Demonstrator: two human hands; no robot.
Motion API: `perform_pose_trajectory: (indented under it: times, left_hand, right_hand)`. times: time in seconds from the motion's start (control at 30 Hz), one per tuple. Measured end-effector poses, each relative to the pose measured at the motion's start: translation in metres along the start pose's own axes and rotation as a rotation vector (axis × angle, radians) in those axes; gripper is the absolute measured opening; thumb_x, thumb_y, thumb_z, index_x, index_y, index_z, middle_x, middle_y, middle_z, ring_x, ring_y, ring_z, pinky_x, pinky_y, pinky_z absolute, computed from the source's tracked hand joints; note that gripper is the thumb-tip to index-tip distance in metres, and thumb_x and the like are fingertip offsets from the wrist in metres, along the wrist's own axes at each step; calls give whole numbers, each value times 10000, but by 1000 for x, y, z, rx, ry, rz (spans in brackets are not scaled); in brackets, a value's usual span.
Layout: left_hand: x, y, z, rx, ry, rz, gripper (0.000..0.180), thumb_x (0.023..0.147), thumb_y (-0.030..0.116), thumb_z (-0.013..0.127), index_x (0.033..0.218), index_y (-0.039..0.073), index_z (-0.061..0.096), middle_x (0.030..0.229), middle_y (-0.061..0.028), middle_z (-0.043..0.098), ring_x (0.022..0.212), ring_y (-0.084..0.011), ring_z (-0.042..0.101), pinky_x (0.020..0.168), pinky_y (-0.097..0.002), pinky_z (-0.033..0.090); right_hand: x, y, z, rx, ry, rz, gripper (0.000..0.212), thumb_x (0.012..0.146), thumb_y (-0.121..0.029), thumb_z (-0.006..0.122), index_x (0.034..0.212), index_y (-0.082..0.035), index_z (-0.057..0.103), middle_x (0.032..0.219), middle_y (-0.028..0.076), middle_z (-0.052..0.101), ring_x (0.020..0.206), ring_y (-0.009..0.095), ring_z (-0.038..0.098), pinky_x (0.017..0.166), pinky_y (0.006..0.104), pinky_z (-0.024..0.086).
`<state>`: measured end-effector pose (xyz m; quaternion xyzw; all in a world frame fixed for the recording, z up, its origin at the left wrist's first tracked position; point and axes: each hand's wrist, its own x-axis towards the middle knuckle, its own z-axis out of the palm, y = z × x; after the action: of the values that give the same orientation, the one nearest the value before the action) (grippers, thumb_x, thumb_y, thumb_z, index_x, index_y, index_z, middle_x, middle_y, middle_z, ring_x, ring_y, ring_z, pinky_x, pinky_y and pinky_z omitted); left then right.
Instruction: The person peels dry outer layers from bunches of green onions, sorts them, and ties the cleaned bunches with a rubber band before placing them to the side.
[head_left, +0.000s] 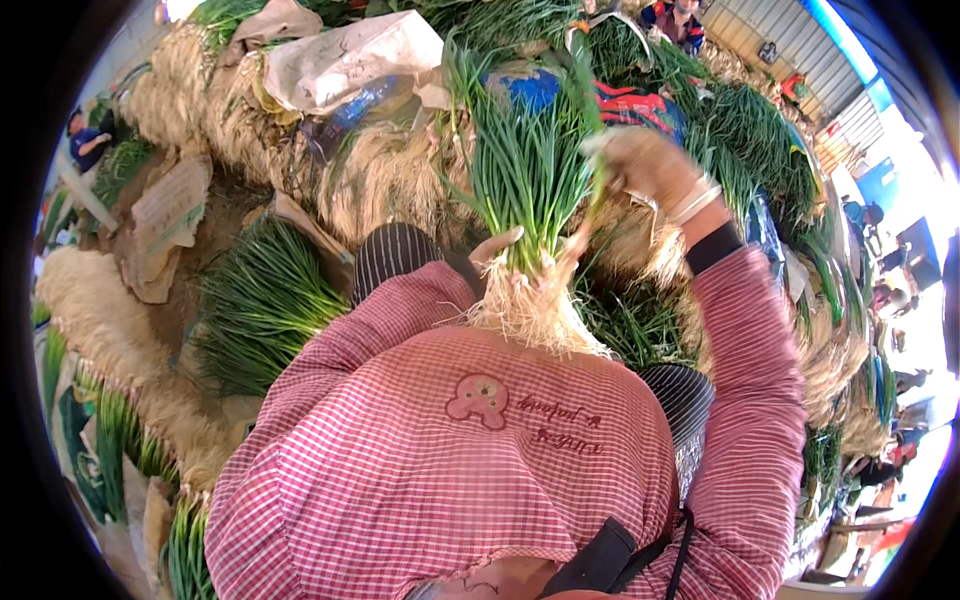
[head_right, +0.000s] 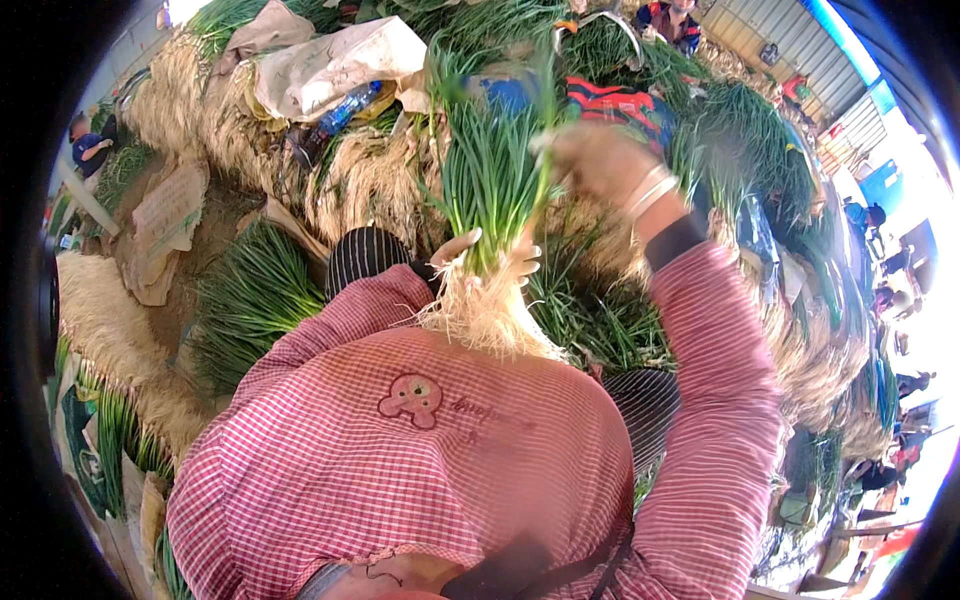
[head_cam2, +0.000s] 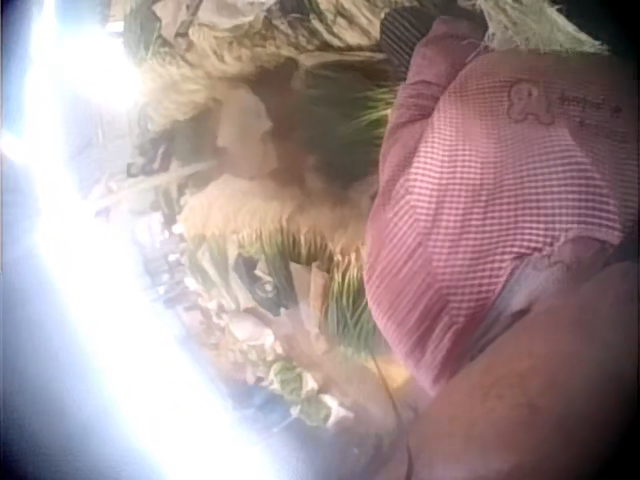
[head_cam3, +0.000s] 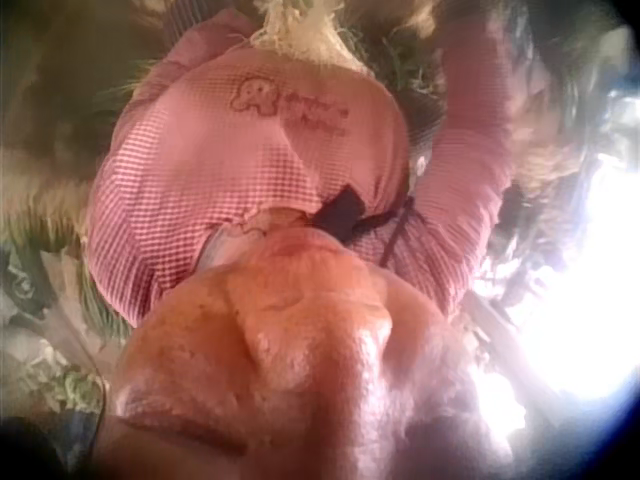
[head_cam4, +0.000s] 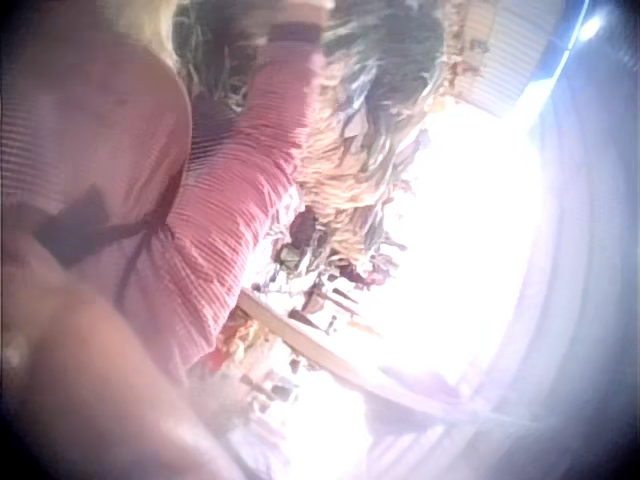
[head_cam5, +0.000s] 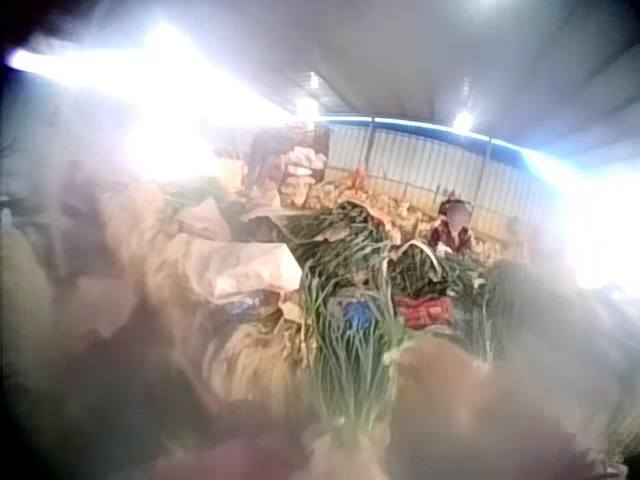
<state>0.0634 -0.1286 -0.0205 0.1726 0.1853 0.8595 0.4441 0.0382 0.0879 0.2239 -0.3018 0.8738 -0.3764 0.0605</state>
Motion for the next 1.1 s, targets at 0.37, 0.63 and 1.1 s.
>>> perform_pose_trajectory:
  times: [0.37, 0.63, 1.1]
  left_hand:
    - [0, -4, 31, -182, 2, -108, 497, 989, 325, 482, 1383, 24, 457, 1280, -263, 568, 1195, -378, 562, 1048, -498, 453]
    - [-3, -2, 53, -133, 122, -115, 503, 968, 376, 538, 1325, 22, 515, 1247, -191, 609, 1050, -335, 657, 804, -388, 609]
    - [37, -16, 33, 140, 415, -230, 344, 892, 183, 662, 1195, 31, 602, 1028, -106, 692, 865, -214, 694, 742, -356, 598]
  right_hand:
    - [-28, 119, 125, 123, 394, 313, 214, 921, -242, 658, 1002, -45, 680, 722, -37, 574, 619, 63, 497, 564, 250, 416]
    - [-32, 75, 113, 860, 199, 477, 216, 965, -177, 584, 1069, -16, 684, 812, -35, 634, 619, 53, 520, 550, 197, 425]
    - [-51, 87, 142, -59, 469, 408, 427, 869, -174, 648, 1245, -1, 545, 981, 201, 663, 927, 363, 636, 856, 410, 499]
